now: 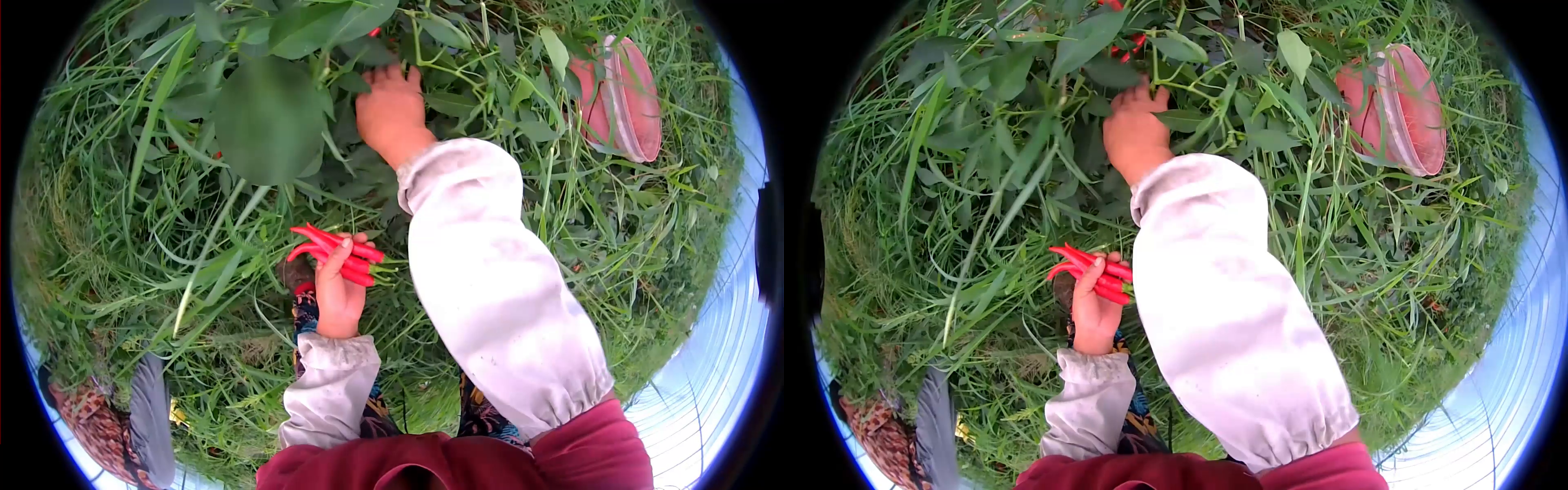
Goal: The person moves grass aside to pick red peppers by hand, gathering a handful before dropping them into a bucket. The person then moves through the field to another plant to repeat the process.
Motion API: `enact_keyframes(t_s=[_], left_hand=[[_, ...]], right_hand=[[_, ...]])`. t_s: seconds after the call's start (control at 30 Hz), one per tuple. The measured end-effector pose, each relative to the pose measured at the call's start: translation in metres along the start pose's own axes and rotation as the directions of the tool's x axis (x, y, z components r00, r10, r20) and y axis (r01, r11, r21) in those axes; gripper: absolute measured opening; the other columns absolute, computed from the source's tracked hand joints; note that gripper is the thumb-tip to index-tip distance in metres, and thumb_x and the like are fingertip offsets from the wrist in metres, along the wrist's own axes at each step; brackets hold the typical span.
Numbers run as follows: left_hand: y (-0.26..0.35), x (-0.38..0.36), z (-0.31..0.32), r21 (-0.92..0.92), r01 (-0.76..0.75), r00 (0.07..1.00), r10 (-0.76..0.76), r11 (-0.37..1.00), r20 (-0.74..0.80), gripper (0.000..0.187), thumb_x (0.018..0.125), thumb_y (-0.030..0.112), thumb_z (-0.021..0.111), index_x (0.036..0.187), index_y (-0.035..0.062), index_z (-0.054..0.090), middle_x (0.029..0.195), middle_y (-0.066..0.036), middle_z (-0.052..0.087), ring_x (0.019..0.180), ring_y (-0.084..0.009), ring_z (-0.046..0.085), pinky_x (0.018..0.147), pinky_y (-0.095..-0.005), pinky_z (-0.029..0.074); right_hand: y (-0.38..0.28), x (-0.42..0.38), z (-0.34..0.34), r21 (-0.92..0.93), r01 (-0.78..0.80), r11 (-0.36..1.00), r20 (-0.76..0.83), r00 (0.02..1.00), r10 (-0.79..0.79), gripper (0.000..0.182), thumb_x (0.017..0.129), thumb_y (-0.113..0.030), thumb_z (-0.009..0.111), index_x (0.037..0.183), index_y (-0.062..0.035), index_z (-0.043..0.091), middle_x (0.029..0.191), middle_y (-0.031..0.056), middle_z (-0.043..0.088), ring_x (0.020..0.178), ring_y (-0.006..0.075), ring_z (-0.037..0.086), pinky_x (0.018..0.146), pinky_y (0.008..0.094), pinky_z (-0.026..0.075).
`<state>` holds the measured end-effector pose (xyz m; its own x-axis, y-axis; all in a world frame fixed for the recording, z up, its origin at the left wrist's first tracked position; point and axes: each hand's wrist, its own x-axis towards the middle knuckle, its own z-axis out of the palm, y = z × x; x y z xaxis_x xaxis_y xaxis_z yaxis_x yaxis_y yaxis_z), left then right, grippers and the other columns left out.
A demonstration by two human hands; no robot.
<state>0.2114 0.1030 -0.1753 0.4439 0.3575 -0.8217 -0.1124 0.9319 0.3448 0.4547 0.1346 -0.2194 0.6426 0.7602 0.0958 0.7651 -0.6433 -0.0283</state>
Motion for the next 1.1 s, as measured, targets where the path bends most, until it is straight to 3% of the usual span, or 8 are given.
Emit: enact_keyframes(t_s=[0.23,0.33,0.43,0.63,0.73,0.77,0.8,1.1], left_hand=[[0.002,0.003,-0.003,-0.022,0.019,1.0,-0.019,1.0,0.005,0.016,0.089,0.008,0.061,0.104,0.0053,0.055,0.097,-0.012,0.064,0.094,-0.0265,0.06,0.089,-0.04,0.048],[0.003,0.003,-0.002,-0.025,0.017,1.0,-0.017,1.0,0.0,0.015,0.089,0.008,0.06,0.103,0.005,0.055,0.096,-0.012,0.063,0.094,-0.0263,0.06,0.089,-0.0394,0.048],[0.002,0.003,-0.002,-0.011,0.024,1.0,-0.024,1.0,0.0,0.015,0.089,0.008,0.06,0.103,0.0049,0.055,0.096,-0.012,0.063,0.094,-0.0262,0.06,0.089,-0.0396,0.048],[0.0,0.006,-0.001,-0.013,0.037,0.999,-0.038,0.999,-0.036,0.015,0.09,0.008,0.06,0.103,0.0051,0.055,0.095,-0.012,0.063,0.092,-0.0259,0.06,0.088,-0.0388,0.047],[0.002,0.005,0.001,-0.028,0.039,0.998,-0.04,0.999,-0.055,0.014,0.087,0.006,0.062,0.099,0.0043,0.057,0.093,-0.013,0.064,0.09,-0.0254,0.061,0.088,-0.04,0.049],[0.001,0.005,-0.001,-0.051,0.056,0.997,-0.058,0.997,-0.046,0.014,0.087,0.006,0.062,0.1,0.0042,0.057,0.093,-0.013,0.064,0.089,-0.0255,0.061,0.087,-0.0398,0.049],[0.0,0.005,-0.002,-0.073,0.072,0.997,-0.075,0.995,-0.034,0.014,0.087,0.006,0.062,0.1,0.0041,0.057,0.093,-0.013,0.064,0.089,-0.0257,0.062,0.087,-0.0396,0.049],[0.009,0.001,-0.004,-0.071,0.048,0.998,-0.051,0.996,-0.038,0.014,0.088,0.008,0.063,0.1,0.0041,0.057,0.093,-0.012,0.064,0.09,-0.0259,0.061,0.085,-0.0391,0.049]], right_hand=[[0.057,-0.06,-0.003,0.102,0.263,0.959,0.407,0.869,-0.282,0.019,0.072,-0.012,0.056,0.085,-0.0095,0.071,0.09,0.0066,0.064,0.096,0.0246,0.061,0.103,0.0552,0.035],[0.064,-0.057,-0.007,0.241,0.091,0.966,0.168,0.977,-0.134,0.013,0.072,-0.012,0.058,0.078,-0.0066,0.069,0.083,0.0094,0.064,0.09,0.0273,0.062,0.096,0.0523,0.041],[0.039,-0.029,-0.027,0.37,-0.185,0.91,0.394,0.919,0.027,0.017,0.074,-0.01,0.057,0.085,-0.0044,0.067,0.092,0.0154,0.066,0.092,0.0336,0.064,0.084,0.0515,0.047],[0.012,0.036,0.015,0.568,-0.494,0.658,0.079,0.829,0.554,0.014,0.079,-0.013,0.06,0.083,-0.0026,0.067,0.083,0.0188,0.068,0.079,0.0388,0.064,0.068,0.0449,0.051],[0.012,0.075,0.04,0.28,-0.181,0.943,0.291,0.952,0.097,0.018,0.078,-0.013,0.061,0.09,-0.002,0.068,0.091,0.0157,0.068,0.083,0.0393,0.065,0.069,0.046,0.053],[0.005,0.067,0.038,0.775,-0.363,0.518,0.131,0.893,0.43,0.024,0.082,-0.016,0.058,0.099,-0.0026,0.068,0.099,0.0133,0.069,0.088,0.0364,0.065,0.072,0.0427,0.052],[-0.002,0.071,0.035,0.84,-0.357,0.409,0.112,0.852,0.512,0.024,0.082,-0.016,0.058,0.099,-0.0026,0.068,0.1,0.0131,0.069,0.088,0.0362,0.065,0.072,0.0425,0.052],[0.003,0.105,0.076,0.849,-0.519,0.103,0.316,0.653,0.688,0.024,0.085,-0.015,0.055,0.103,-0.0026,0.067,0.104,0.012,0.069,0.09,0.0343,0.065,0.074,0.0401,0.051]])
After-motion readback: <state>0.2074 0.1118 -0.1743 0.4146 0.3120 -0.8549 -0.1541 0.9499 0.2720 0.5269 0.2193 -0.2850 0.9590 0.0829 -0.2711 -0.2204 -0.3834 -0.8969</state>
